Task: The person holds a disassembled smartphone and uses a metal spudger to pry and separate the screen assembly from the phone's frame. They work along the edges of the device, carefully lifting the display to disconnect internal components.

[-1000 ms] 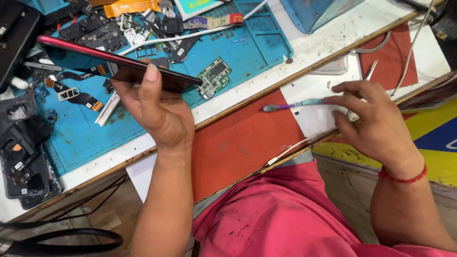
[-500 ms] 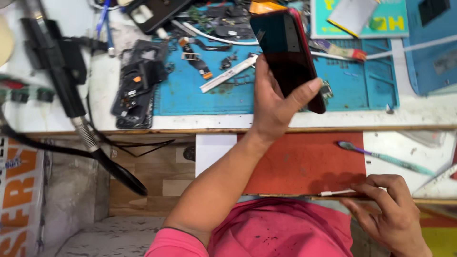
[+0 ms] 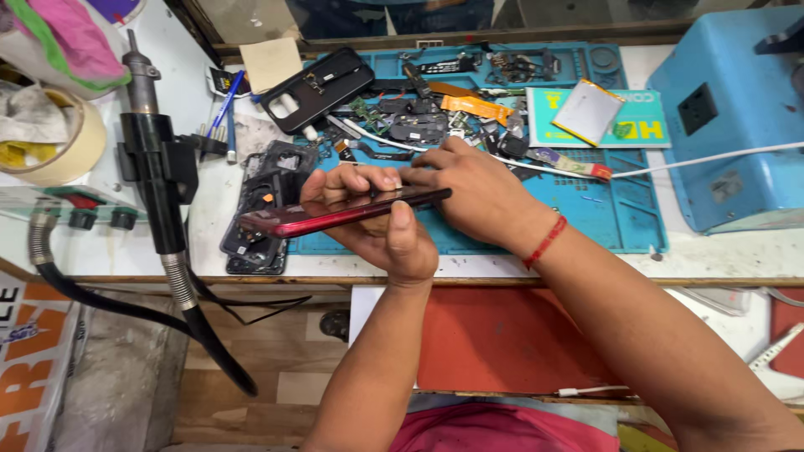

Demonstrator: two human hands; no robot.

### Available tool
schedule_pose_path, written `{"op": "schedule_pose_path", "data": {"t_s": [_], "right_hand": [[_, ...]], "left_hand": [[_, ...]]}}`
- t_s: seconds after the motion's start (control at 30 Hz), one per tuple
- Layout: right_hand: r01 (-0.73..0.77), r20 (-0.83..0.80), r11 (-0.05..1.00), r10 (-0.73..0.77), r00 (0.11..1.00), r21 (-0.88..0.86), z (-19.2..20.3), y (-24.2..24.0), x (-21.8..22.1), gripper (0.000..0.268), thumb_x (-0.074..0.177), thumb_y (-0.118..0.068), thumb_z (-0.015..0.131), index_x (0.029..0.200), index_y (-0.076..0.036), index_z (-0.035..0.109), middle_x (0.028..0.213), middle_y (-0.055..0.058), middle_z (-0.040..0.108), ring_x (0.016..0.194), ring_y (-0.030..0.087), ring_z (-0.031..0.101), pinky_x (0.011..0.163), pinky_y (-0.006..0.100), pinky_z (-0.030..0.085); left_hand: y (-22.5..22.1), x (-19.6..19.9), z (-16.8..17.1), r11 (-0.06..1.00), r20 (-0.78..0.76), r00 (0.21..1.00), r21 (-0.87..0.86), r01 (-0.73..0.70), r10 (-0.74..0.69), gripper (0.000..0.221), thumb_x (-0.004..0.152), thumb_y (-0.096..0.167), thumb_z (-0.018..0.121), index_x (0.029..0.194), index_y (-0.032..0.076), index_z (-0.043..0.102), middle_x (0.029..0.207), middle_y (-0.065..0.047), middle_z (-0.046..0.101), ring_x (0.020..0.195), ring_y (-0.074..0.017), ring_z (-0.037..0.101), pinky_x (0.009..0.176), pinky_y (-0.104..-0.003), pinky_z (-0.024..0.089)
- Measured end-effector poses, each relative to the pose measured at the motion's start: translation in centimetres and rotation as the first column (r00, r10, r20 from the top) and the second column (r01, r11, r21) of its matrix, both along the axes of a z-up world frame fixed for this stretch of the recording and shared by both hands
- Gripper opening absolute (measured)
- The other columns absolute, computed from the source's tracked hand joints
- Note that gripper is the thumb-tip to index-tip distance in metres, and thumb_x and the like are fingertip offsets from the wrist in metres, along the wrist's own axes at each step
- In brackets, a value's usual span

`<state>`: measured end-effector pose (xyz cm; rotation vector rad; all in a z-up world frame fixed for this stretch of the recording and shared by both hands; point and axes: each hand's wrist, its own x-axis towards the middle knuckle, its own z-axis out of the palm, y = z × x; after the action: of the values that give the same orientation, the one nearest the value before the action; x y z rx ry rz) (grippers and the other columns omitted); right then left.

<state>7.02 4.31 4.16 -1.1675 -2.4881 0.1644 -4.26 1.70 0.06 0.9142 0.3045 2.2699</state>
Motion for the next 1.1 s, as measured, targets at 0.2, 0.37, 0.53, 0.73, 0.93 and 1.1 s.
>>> {"op": "schedule_pose_path", "data": {"t_s": [0.2,0.37,0.53,0.73,0.93,1.1], "right_hand": [[0.108,-0.228,0.991,-0.088,0.970,0.074,-0.8,-0.3,2.6,0.036,0.087,-0.001,0.065,0.123,-0.003,0.069,0.112,0.017,0.065,0.104,0.036,0.062,0.089,0.043,0.052],[0.057,-0.763,0.905,-0.388,0.516,-0.422,-0.3,-3.9,9.5,0.006,0.106,-0.002,0.061,0.109,-0.003,0.056,0.099,0.014,0.064,0.087,0.025,0.065,0.078,0.039,0.057],[-0.168,-0.905,0.897,-0.422,-0.047,-0.410,-3.6,-8.8,12.7,0.017,0.101,-0.001,0.062,0.117,0.000,0.058,0.107,0.020,0.069,0.088,0.027,0.069,0.079,0.038,0.059],[0.017,-0.917,0.966,-0.250,0.310,-0.258,-5.7,-12.0,11.1,0.017,0.102,-0.002,0.065,0.119,0.002,0.061,0.105,0.022,0.072,0.093,0.026,0.074,0.088,0.038,0.063],[0.190,-0.823,0.978,-0.177,0.540,-0.086,-4.5,-11.8,10.6,0.016,0.098,-0.005,0.069,0.112,0.000,0.062,0.105,0.019,0.072,0.096,0.024,0.074,0.084,0.032,0.061],[0.197,-0.853,0.968,-0.234,0.466,-0.158,-4.0,-11.6,10.4,0.017,0.098,-0.004,0.067,0.114,0.001,0.064,0.109,0.020,0.074,0.098,0.024,0.076,0.084,0.031,0.062]], "left_hand": [[-0.4,0.6,-0.5,1.000,-0.055,0.998,0.018,0.021,-0.020,0.081,0.089,0.027,0.083,0.150,0.013,0.032,0.114,-0.005,0.045,0.095,-0.0149,0.050,0.088,-0.031,0.045],[-1.1,1.6,-0.6,0.973,-0.107,0.970,-0.099,0.206,-0.217,0.073,0.092,0.019,0.081,0.147,0.013,0.033,0.114,-0.003,0.047,0.097,-0.0137,0.051,0.089,-0.031,0.046],[-1.0,3.5,0.1,0.696,0.202,0.759,-0.306,0.649,-0.619,0.062,0.092,0.010,0.071,0.145,0.007,0.038,0.129,-0.005,0.056,0.118,-0.0138,0.057,0.108,-0.031,0.047],[-1.2,4.4,-1.2,0.575,0.265,0.667,-0.350,0.740,-0.697,0.052,0.094,0.008,0.076,0.131,0.008,0.041,0.113,-0.005,0.053,0.106,-0.0161,0.057,0.099,-0.037,0.049],[-1.6,4.6,-2.3,0.546,0.181,0.685,-0.478,0.689,-0.706,0.061,0.082,0.009,0.083,0.128,0.010,0.042,0.113,-0.002,0.055,0.104,-0.0129,0.057,0.095,-0.032,0.048],[-1.8,4.6,-2.3,0.556,0.111,0.671,-0.472,0.685,-0.733,0.058,0.086,0.009,0.083,0.128,0.008,0.042,0.109,-0.005,0.056,0.101,-0.0135,0.057,0.096,-0.032,0.047]]}}
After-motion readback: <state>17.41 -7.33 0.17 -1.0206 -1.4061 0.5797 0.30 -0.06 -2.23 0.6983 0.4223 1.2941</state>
